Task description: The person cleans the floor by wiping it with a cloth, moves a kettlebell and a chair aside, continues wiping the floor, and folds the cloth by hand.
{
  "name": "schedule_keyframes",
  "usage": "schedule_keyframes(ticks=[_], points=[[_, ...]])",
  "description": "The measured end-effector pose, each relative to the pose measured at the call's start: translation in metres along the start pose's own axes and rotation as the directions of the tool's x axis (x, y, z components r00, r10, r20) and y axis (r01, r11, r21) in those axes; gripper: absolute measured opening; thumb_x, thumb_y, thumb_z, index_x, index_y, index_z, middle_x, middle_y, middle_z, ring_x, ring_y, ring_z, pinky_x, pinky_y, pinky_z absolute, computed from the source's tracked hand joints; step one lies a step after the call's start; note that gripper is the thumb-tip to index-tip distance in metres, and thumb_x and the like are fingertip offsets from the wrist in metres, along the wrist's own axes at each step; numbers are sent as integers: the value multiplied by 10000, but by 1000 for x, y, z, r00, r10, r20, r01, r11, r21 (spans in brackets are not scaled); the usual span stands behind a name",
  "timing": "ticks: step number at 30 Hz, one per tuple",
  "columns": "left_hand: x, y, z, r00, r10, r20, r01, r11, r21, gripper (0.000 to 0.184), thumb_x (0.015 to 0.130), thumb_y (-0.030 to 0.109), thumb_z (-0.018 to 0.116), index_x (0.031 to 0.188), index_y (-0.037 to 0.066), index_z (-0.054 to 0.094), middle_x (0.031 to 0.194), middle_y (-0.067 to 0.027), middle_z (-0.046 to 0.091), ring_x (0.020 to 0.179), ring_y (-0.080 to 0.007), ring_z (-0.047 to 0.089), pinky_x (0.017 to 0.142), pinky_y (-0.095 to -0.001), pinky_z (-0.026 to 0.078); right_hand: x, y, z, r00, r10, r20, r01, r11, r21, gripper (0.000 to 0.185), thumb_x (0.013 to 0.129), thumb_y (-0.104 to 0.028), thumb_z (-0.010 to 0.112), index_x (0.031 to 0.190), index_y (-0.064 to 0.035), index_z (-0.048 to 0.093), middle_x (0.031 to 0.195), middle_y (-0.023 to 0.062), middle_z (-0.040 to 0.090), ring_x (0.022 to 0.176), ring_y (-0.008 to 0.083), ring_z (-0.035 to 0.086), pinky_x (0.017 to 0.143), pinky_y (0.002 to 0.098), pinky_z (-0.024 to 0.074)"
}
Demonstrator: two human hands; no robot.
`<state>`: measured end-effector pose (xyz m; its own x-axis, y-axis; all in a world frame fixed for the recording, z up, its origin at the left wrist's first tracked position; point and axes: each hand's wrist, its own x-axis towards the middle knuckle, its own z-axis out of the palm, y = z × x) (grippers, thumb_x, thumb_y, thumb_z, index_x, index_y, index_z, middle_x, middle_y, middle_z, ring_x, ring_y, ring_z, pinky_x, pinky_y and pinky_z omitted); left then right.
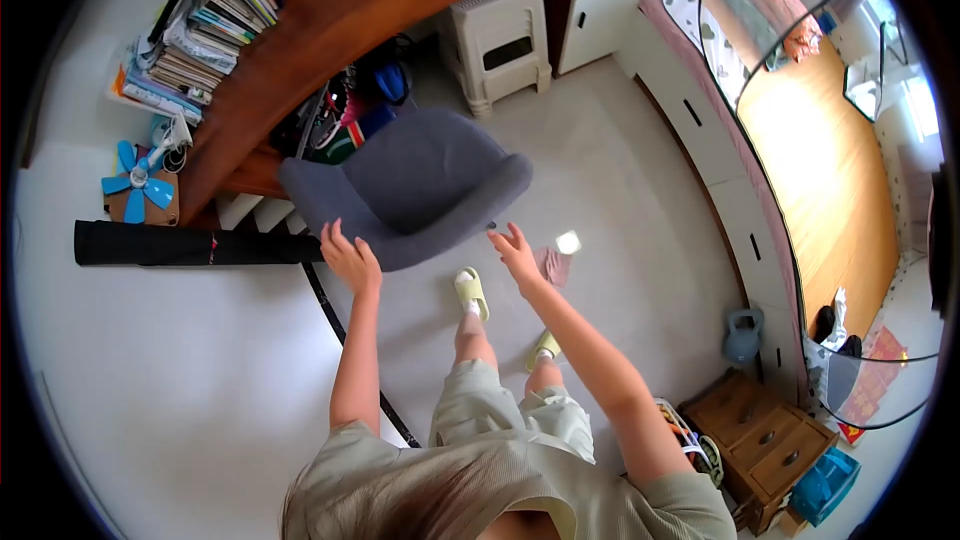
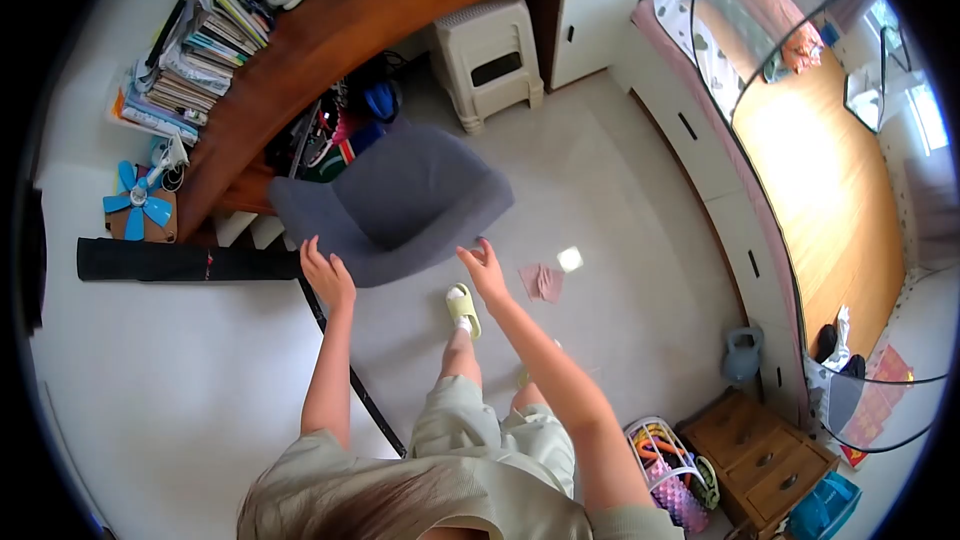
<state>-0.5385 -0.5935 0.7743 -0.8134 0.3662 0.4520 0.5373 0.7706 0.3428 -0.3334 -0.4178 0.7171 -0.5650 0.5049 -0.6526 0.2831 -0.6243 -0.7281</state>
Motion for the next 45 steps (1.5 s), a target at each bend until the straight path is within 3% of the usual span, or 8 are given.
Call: schedule_keyframes(ticks=[7,11,16,19,20,28,38,45], points=[[84,-122,39,772,-615,160,628,777,-42,888,775,432,660,1433,104,164,1410,-217,297,1177,-395,460,932,-482,416,58,-4,89,742,-95,-663,-9,988,-151,1141,606,-518,804,1429,3,210,1379,267,351,1287,369,356,1049,401,304],[132,-145,57,546,-737,398,821,565,-80,1135,683,535,714,1469,111,14,1388,-244,373,1157,-395,506,931,-490,440,80,7,107,750,-77,-656,28,996,-85,1082,571,-378,850,1406,-34,254,1349,201,417,1265,355,391,1038,405,318],[160,-187,88,538,-701,468,728,667,161,1087,661,515,735,1462,99,129,1383,-183,417,1178,-377,493,981,-467,404,85,2,123,645,-49,-763,83,997,7,1028,513,-249,870,1362,-58,322,1272,179,489,1202,321,456,1022,380,340],[162,-207,102,567,-647,510,734,678,45,1097,654,426,771,1461,82,113,1392,-184,400,1208,-368,464,1003,-458,386,84,1,124,634,8,-773,27,999,33,956,532,-167,816,1356,-66,341,1258,174,499,1196,331,459,1016,387,345],[160,-210,110,469,-706,531,857,508,-81,1046,647,316,784,1453,71,163,1393,-185,394,1227,-358,443,1026,-443,366,84,1,125,619,-19,-785,44,999,10,921,536,-163,795,1344,-66,362,1245,182,514,1183,339,473,1005,393,356],[139,-223,111,621,-566,542,769,573,-282,867,660,238,706,1407,39,314,1355,-202,438,1194,-361,471,998,-418,379,73,-21,121,530,-111,-841,-29,989,-148,701,548,-224,717,1195,-32,523,1065,209,631,1010,357,597,898,404,445],[135,-82,92,607,-624,492,789,549,-276,824,629,225,711,1362,32,387,1286,-198,510,1124,-348,542,950,-422,433,78,-58,5,534,-148,-833,-77,972,-222,753,530,-264,714,1242,-106,525,1034,201,648,999,348,612,895,398,462],[86,20,141,554,-680,481,819,339,-464,800,646,82,709,1359,-6,356,1278,-170,498,1089,-302,545,924,-389,449,86,-162,-107,602,-156,-783,-82,963,-255,751,539,-250,699,1261,-140,521,1064,176,648,1019,336,606,905,386,455]])
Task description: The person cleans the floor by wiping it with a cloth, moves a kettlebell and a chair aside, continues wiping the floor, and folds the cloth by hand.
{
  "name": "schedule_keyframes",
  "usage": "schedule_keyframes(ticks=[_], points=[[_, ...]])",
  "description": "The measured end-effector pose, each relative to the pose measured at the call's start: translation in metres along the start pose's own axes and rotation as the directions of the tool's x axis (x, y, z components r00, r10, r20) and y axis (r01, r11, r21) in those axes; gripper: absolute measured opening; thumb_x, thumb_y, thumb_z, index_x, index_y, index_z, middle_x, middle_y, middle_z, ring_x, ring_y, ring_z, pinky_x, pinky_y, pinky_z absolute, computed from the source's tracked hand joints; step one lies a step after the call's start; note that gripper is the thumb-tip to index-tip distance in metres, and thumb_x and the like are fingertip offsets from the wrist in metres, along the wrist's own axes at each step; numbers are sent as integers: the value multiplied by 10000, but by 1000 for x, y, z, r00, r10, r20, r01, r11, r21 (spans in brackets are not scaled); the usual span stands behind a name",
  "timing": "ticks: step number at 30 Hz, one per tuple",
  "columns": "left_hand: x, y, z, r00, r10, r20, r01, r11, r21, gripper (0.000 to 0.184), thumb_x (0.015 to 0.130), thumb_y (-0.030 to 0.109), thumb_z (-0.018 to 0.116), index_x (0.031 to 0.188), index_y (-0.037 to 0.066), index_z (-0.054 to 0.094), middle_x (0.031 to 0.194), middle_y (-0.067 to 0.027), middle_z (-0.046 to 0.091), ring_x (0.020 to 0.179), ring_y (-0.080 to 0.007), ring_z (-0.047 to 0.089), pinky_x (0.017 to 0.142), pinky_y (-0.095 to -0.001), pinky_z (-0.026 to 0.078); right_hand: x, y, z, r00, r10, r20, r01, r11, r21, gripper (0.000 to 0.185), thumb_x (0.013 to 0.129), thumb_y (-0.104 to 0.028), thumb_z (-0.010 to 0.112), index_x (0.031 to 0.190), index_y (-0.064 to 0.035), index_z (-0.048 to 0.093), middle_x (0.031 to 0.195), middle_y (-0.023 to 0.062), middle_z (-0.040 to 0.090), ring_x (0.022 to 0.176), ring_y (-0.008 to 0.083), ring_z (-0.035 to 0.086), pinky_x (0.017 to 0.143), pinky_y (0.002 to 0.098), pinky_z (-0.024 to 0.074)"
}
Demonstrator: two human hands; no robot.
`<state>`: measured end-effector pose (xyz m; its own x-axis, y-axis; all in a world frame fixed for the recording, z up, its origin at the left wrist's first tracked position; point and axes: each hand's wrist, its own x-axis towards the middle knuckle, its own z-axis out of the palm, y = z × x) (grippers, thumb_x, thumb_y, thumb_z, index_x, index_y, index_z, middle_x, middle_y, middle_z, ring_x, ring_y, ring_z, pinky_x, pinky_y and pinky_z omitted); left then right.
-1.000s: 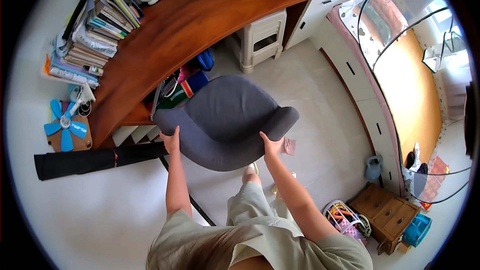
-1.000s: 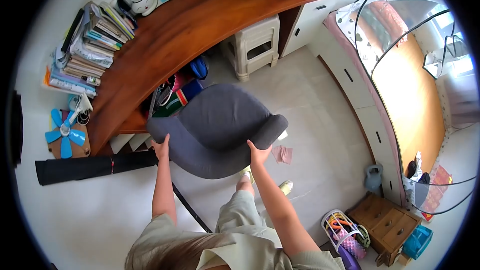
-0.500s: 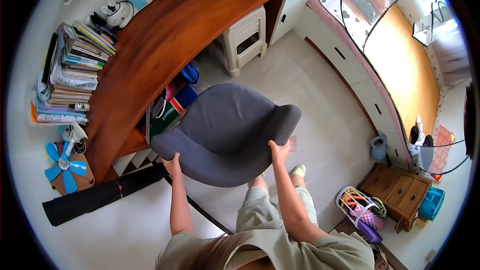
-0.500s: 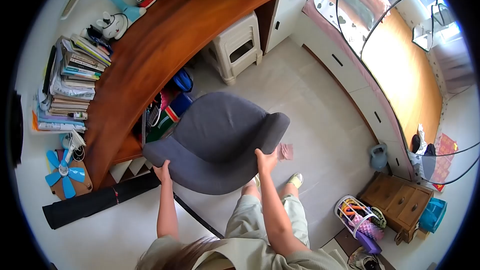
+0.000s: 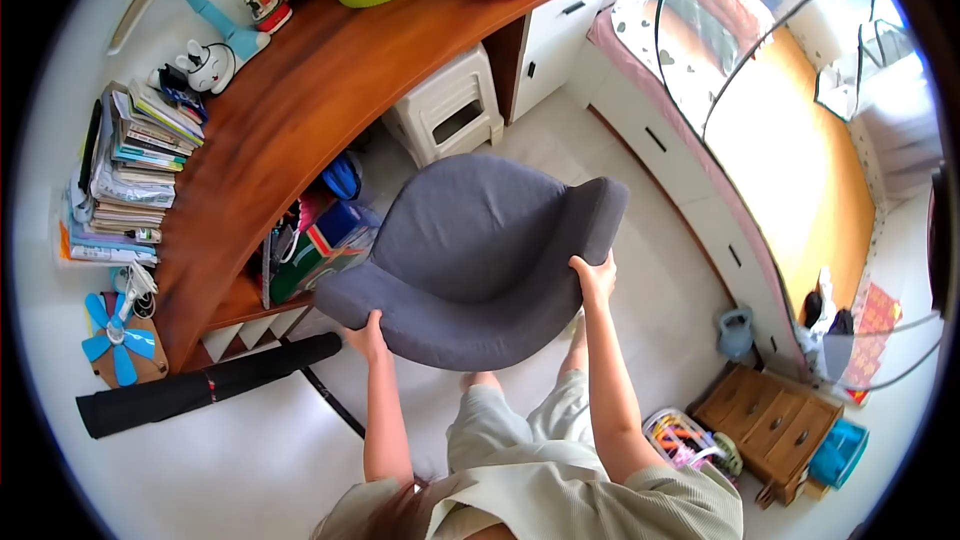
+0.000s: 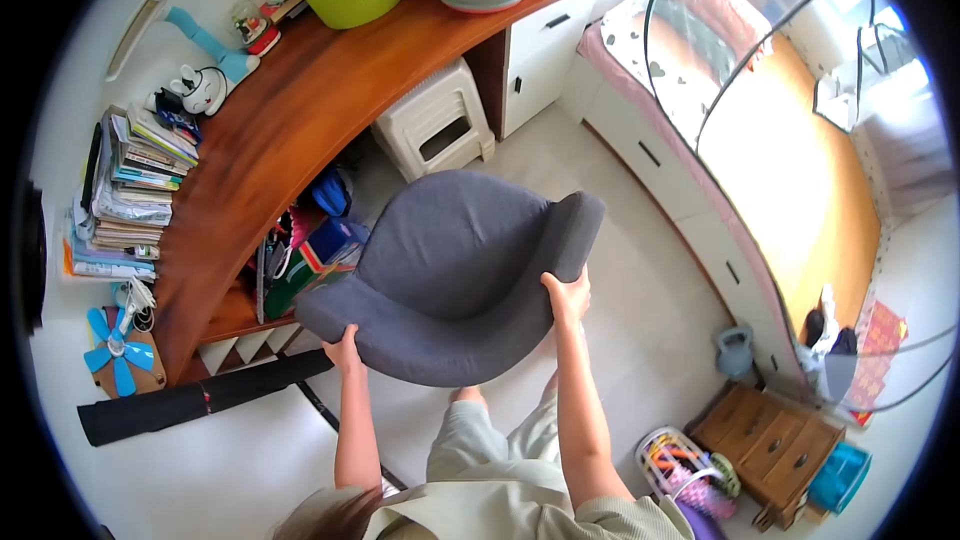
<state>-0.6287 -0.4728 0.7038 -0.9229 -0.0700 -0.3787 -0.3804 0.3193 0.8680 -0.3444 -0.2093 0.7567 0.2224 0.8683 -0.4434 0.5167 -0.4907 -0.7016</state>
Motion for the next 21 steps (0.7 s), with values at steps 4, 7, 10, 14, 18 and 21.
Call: schedule_keyframes(ticks=[4,7,10,14,18,21], points=[[-76,-7,78,997,-50,-57,39,984,-176,720,638,44,712,1289,-15,408,1245,-165,511,1059,-296,552,912,-391,459,100,-19,-42,995,-90,40,91,996,-11,757,535,-260,699,1266,-150,532,1069,168,652,1008,331,616,906,397,460],[-131,0,141,994,-66,-90,48,981,-187,749,646,44,703,1300,-70,355,1253,-200,495,1076,-300,546,947,-379,441,177,-31,-69,989,-135,53,138,988,-63,752,530,-265,704,1253,-135,539,1066,171,653,999,326,622,898,400,463],[-175,4,198,989,-109,-102,86,974,-210,737,645,35,707,1292,-60,365,1244,-191,500,1067,-297,548,942,-377,446,247,-47,-94,969,-232,82,241,963,-117,714,527,-290,704,1200,-96,569,1039,182,659,997,319,625,886,402,463],[-211,-9,262,985,-126,-122,93,964,-249,714,642,44,719,1263,-55,382,1235,-192,503,1062,-296,547,945,-364,437,321,-56,-116,953,-290,85,298,949,-105,697,529,-285,709,1183,-82,577,1014,187,664,969,323,634,880,384,464],[-232,-13,312,989,-110,-100,93,983,-159,793,628,65,755,1297,-30,339,1258,-170,487,1091,-275,531,960,-357,421,384,-63,-129,949,-290,122,299,952,-62,651,536,-268,709,1146,-72,592,1005,182,657,952,308,631,867,369,463],[-249,-7,342,988,-125,-92,109,982,-155,779,642,77,753,1291,-44,339,1273,-168,474,1101,-270,525,967,-355,414,431,-50,-124,943,-293,159,295,955,6,670,539,-264,709,1170,-76,583,1015,172,652,945,303,628,861,366,463]])
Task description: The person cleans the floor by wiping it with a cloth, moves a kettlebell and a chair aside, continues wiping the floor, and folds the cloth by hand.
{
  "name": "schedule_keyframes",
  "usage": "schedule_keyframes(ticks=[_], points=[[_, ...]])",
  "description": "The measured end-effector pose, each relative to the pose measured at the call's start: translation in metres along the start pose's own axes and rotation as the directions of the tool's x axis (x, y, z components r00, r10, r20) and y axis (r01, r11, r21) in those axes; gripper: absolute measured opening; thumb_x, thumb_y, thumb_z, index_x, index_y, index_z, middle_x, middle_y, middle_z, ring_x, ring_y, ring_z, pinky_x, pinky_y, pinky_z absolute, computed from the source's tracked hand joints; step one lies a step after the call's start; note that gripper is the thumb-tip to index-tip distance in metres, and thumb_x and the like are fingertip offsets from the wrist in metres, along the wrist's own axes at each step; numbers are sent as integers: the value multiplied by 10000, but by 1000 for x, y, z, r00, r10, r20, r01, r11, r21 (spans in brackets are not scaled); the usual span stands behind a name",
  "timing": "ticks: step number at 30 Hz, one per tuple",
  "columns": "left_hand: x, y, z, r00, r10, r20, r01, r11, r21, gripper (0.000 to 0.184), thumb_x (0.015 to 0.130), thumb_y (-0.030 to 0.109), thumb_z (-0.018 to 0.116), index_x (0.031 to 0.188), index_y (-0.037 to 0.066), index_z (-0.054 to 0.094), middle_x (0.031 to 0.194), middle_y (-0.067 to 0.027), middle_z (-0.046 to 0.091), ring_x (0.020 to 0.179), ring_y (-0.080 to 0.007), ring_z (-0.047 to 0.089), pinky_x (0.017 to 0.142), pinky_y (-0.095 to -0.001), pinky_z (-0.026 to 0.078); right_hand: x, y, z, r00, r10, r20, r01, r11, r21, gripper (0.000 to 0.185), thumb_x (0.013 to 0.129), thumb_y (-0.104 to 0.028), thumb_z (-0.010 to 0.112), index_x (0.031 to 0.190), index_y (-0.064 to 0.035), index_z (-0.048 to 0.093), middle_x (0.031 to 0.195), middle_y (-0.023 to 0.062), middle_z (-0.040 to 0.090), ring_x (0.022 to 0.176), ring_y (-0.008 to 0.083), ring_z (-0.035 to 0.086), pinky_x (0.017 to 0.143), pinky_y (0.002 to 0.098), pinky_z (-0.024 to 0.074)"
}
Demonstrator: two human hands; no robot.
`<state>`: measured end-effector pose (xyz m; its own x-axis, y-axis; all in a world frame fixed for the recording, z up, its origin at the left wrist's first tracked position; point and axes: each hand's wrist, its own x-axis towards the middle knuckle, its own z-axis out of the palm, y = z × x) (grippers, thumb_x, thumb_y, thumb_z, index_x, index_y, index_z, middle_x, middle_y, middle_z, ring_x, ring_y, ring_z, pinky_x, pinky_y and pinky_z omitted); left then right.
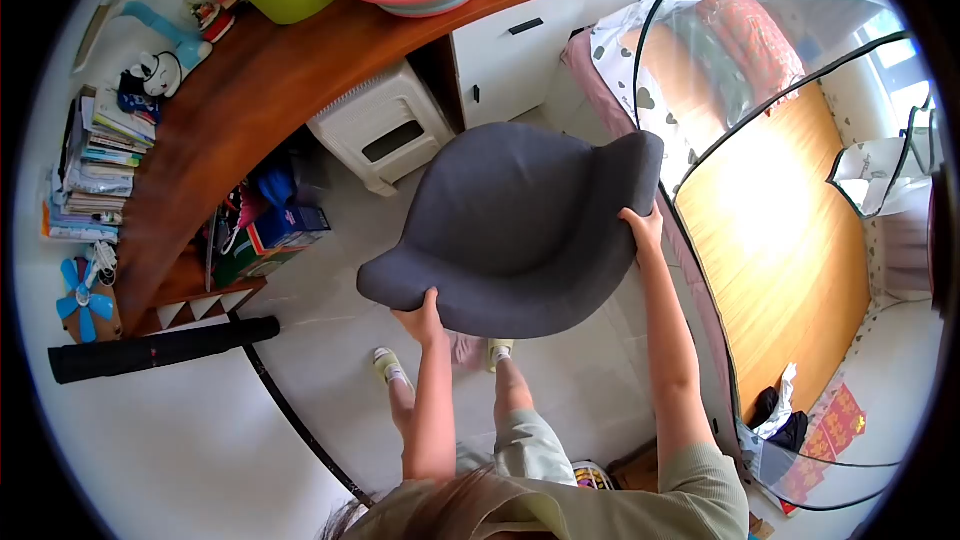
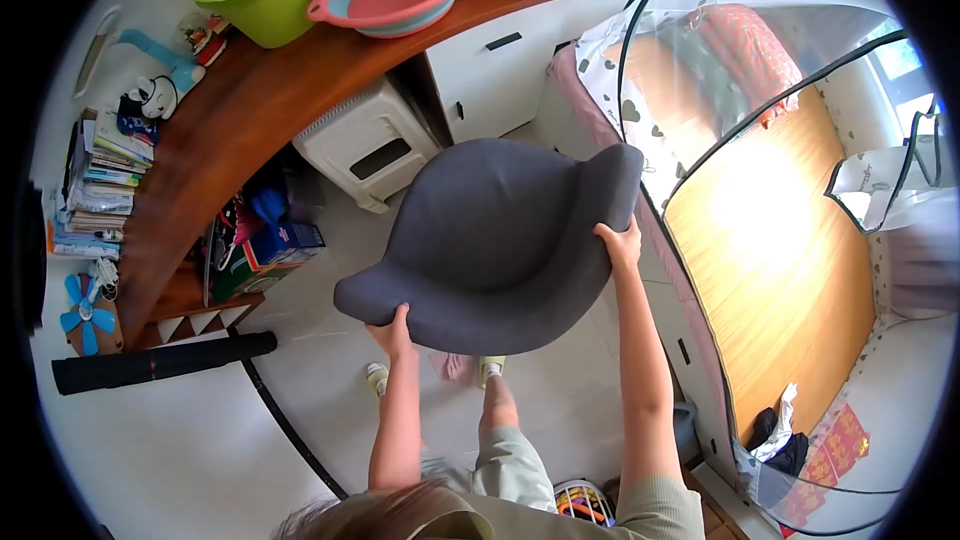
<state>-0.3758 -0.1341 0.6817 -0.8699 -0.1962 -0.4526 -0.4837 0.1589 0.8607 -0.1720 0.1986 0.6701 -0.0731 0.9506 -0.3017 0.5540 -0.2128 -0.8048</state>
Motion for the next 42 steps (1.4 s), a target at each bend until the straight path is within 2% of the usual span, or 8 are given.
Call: schedule_keyframes(ticks=[14,19,22,27,31,33,37,42], points=[[9,4,34,997,14,81,-38,953,300,880,675,312,777,1303,-62,289,1257,-238,479,1102,-340,541,962,-390,414,25,11,4,998,-55,8,53,982,180,794,683,-403,758,1337,-79,450,1195,166,572,1100,266,550,945,345,410],[20,6,-10,893,-75,443,19,991,131,891,743,315,761,1363,-12,212,1299,-216,425,1108,-254,527,946,-359,418,-57,58,29,967,-10,-255,119,902,415,680,892,-384,573,1405,-16,318,1298,169,475,1194,243,455,996,320,348],[15,-8,-59,790,-102,604,-25,980,199,866,773,362,721,1398,68,199,1293,-219,454,1142,-261,517,962,-360,402,-143,81,42,941,242,-236,-50,790,611,596,932,-313,514,1403,-12,308,1349,177,431,1257,241,410,1012,307,338],[13,-39,-166,622,-112,775,-347,847,402,680,835,422,622,1361,107,327,1203,-154,568,1104,-269,554,951,-363,410,-290,160,99,930,195,-312,-16,870,494,439,932,-178,466,1330,1,415,1387,139,406,1255,255,409,1047,354,318],[31,-51,-226,555,-163,815,-250,903,350,332,906,239,561,1168,45,499,947,-85,657,879,-135,576,803,-260,438,-387,217,150,927,344,-148,-292,912,287,399,844,-173,537,1223,-48,545,1290,172,496,1205,267,457,1028,350,334],[37,-57,-250,553,-162,817,-296,879,374,225,916,193,527,1081,42,554,841,-56,670,815,-109,570,766,-241,436,-426,238,167,919,355,-172,-284,898,336,376,853,-145,506,1223,-93,550,918,7,563,794,71,481,651,231,408],[54,-107,-284,561,-150,814,-358,843,402,188,883,213,530,1005,88,599,869,-25,683,735,-99,584,658,-246,438,-489,222,154,918,393,-56,-385,916,116,351,841,-125,514,1173,-45,596,1142,104,620,1084,204,550,939,301,405],[69,-179,-312,592,-225,773,-398,753,524,174,870,209,514,960,111,626,794,-17,681,717,-120,613,645,-270,454,-515,318,172,918,389,72,-395,913,102,338,832,-165,532,1147,-77,621,1100,120,642,1019,213,600,893,324,444]])
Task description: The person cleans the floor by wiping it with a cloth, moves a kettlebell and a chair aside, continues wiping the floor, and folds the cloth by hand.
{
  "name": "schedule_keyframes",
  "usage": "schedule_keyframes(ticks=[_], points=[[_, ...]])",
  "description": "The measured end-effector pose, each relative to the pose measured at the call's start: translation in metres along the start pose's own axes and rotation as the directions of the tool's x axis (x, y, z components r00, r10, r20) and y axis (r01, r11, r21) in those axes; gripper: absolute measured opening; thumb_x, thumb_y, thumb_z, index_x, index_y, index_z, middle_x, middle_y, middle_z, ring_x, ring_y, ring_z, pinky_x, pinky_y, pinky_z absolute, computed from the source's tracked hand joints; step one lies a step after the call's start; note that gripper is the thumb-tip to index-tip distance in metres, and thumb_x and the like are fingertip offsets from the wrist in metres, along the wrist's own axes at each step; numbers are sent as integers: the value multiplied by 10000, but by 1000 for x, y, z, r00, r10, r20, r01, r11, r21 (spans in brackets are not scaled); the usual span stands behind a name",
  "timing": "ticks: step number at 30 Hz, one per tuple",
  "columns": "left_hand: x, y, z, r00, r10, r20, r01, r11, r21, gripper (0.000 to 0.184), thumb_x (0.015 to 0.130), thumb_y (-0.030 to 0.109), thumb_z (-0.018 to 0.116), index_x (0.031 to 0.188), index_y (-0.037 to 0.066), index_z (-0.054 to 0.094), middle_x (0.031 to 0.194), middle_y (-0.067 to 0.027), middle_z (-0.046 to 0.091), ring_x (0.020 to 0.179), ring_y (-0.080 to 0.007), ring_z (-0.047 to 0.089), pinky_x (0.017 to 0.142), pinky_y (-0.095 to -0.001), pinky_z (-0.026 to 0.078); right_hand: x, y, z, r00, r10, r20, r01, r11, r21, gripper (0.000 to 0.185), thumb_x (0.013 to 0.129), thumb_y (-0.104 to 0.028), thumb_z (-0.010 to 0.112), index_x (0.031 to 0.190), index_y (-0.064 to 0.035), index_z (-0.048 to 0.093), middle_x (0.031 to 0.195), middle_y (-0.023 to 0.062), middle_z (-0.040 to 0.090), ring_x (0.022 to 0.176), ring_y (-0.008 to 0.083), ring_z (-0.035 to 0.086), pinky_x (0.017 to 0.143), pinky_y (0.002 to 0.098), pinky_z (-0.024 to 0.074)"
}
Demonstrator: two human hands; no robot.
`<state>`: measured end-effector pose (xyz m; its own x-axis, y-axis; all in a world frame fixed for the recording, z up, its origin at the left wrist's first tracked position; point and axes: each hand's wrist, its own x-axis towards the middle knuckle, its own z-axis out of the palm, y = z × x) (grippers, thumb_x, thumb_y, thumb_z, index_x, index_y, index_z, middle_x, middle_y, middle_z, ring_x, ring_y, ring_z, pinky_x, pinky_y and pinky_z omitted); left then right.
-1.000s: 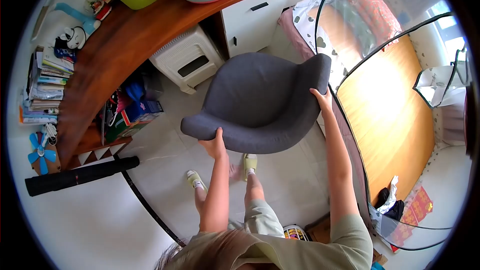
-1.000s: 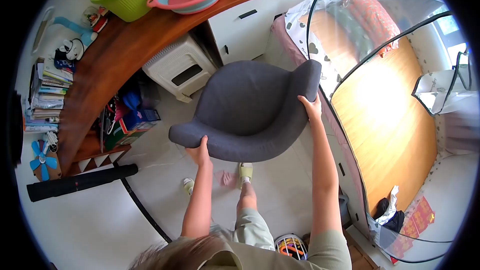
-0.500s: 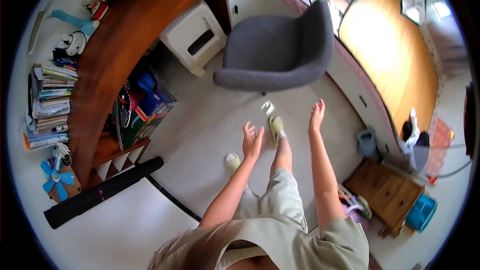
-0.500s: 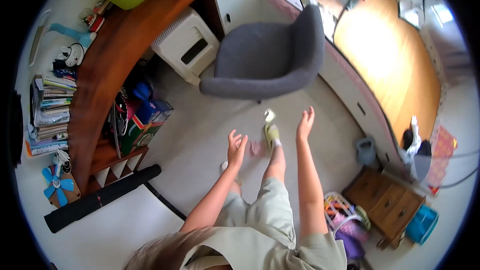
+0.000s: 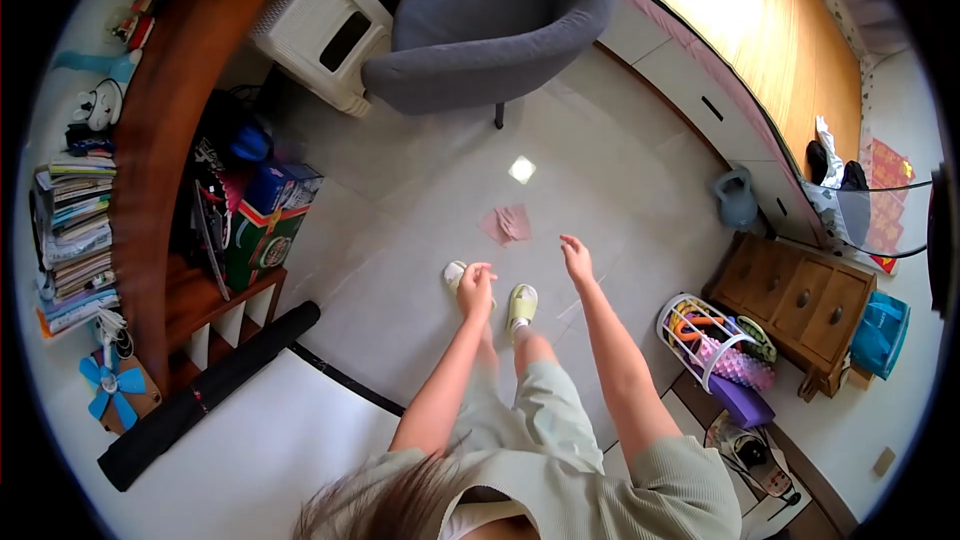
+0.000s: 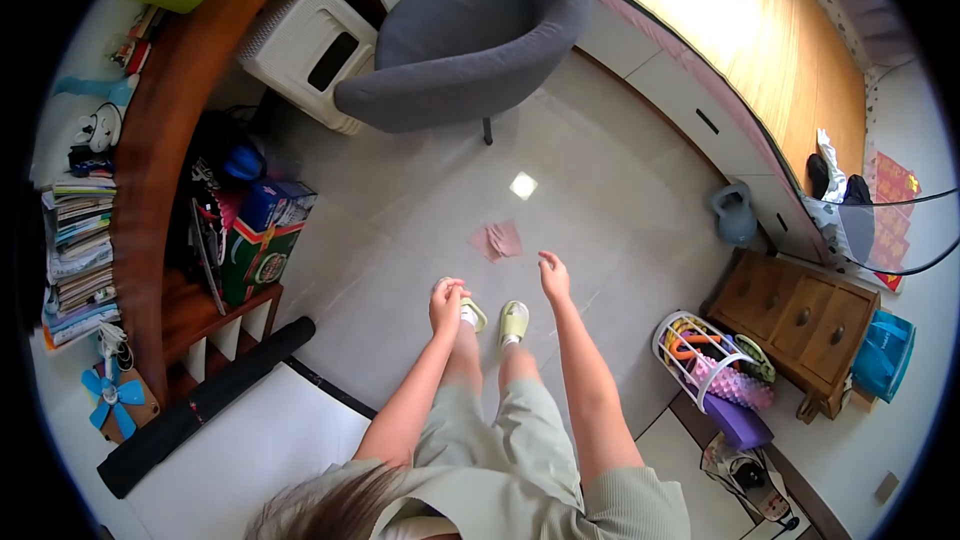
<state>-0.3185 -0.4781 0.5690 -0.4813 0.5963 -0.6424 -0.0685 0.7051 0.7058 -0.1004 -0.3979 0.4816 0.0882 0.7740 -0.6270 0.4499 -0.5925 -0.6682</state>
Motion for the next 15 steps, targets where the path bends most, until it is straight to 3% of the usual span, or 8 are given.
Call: schedule_keyframes(ticks=[2,9,10,12,13,14,15], points=[[12,-33,12,998,-53,35,51,997,58,172,868,209,514,951,116,633,773,-20,679,702,-134,617,639,-282,460,14,36,5,998,-3,62,6,999,-48,346,829,-200,526,1143,-92,625,1071,132,659,1012,244,620,883,338,461],[64,-141,56,997,75,23,-79,936,344,216,874,232,512,982,89,634,869,-96,679,794,-251,653,721,-347,496,26,116,38,984,57,172,5,940,-340,353,809,-184,498,1125,-90,626,1100,145,643,1027,300,607,913,375,461],[71,-145,60,996,-15,93,-20,930,366,266,873,236,511,1040,58,617,987,-139,658,932,-278,634,810,-363,485,30,123,45,979,48,196,34,918,-394,353,814,-168,505,1138,-81,613,1121,145,627,1067,302,581,927,374,451],[96,-180,76,988,79,129,-126,899,420,295,875,230,504,1076,36,600,1063,-158,629,1004,-288,601,859,-375,463,46,149,63,970,32,243,96,863,-495,357,823,-136,518,1165,-62,588,1162,146,597,1146,304,530,955,373,430],[109,-197,85,981,124,151,-180,878,444,310,876,227,501,1093,25,592,1101,-167,615,1040,-294,585,883,-381,452,57,173,75,969,-76,235,201,798,-568,377,821,-123,519,1190,-66,566,1198,142,569,1180,299,497,979,377,409],[125,-213,93,969,3,245,-128,858,497,387,878,204,482,1201,-6,515,1244,-186,524,1170,-317,486,978,-400,392,70,193,89,953,-188,236,298,713,-634,400,818,-109,519,1215,-71,544,1234,138,541,1213,295,463,1003,380,388],[144,-236,104,974,18,227,-143,824,548,409,877,196,476,1229,-12,485,1271,-190,496,1196,-325,457,998,-402,377,87,209,102,922,-302,242,382,610,-694,425,816,-96,520,1240,-75,522,1270,133,513,1247,290,430,1027,383,367]])
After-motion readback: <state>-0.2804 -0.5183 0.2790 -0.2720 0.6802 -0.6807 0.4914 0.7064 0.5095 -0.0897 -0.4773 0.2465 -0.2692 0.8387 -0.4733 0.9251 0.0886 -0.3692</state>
